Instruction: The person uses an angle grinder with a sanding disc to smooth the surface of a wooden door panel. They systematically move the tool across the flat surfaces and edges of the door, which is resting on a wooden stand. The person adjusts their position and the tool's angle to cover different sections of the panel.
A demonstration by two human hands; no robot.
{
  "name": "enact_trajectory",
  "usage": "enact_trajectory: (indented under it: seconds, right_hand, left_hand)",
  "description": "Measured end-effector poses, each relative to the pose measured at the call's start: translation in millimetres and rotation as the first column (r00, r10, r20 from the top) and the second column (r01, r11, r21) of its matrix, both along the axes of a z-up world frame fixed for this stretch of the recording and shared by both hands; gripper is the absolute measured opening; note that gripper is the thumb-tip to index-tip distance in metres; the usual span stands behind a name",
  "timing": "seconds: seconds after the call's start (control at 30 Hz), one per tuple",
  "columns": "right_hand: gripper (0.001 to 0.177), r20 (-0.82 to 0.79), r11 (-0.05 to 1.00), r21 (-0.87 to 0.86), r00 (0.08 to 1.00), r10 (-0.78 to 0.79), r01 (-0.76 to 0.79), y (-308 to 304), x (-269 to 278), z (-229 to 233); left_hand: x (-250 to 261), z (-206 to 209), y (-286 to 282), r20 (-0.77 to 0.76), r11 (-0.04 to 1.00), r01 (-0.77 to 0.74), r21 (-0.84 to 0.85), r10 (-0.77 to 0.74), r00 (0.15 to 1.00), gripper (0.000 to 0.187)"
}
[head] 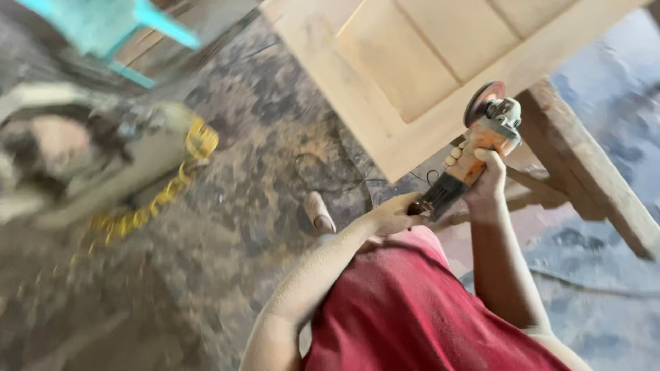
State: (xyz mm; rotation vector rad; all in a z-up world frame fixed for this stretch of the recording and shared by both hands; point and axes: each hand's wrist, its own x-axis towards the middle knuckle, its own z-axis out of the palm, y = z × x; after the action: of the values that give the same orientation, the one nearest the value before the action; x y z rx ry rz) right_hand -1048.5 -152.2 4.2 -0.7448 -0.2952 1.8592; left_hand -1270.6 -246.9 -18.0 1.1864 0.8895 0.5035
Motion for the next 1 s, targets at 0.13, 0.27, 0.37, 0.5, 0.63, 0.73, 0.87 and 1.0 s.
enact_trajectory:
  seconds: [0.13,0.27,0.37,0.5,0.63,0.73,0.87,1.0]
  right_hand:
    - [0.047,0.014,0.982,0.108,0.987,-0.159,0.156,-11,-40,14]
    - [0.04,0.094,0.956,0.04,0.952,-0.292,0.29,-21,-74,15]
    - [0.036,0.11,0.947,-0.005,0.942,-0.318,0.32,-11,-91,21]
    - [0.03,0.443,0.93,0.105,0.821,-0.361,0.352,4,-123,26]
    - [0.035,0.496,0.911,-0.001,0.791,-0.358,0.413,58,-152,7]
    - [0.022,0.439,0.911,-0.083,0.836,-0.33,0.403,93,-164,-26]
    - [0.02,0.529,0.902,-0.154,0.805,-0.27,0.404,122,-188,-64]
    - [0.015,0.672,0.892,-0.201,0.719,-0.174,0.404,128,-200,-80]
  left_hand:
    - [-49,0,33,-0.033,0.954,0.255,0.156,-0.253,0.967,0.034]
    - [-82,5,60,0.058,0.918,0.384,-0.097,-0.38,0.923,0.04]
    - [-99,1,88,0.109,0.863,0.496,-0.095,-0.486,0.867,0.041]
    - [-100,-50,102,0.21,0.842,0.537,0.054,-0.535,0.818,0.045]
    - [-105,-92,141,0.263,0.82,0.572,0.021,-0.556,0.788,0.056]
    - [-148,-94,188,0.045,0.623,0.391,-0.677,-0.495,0.868,0.078]
    - [-145,-99,227,0.227,0.706,0.358,-0.611,-0.278,0.933,0.054]
    - [-119,-118,221,0.079,0.837,0.235,-0.494,-0.226,0.971,0.053]
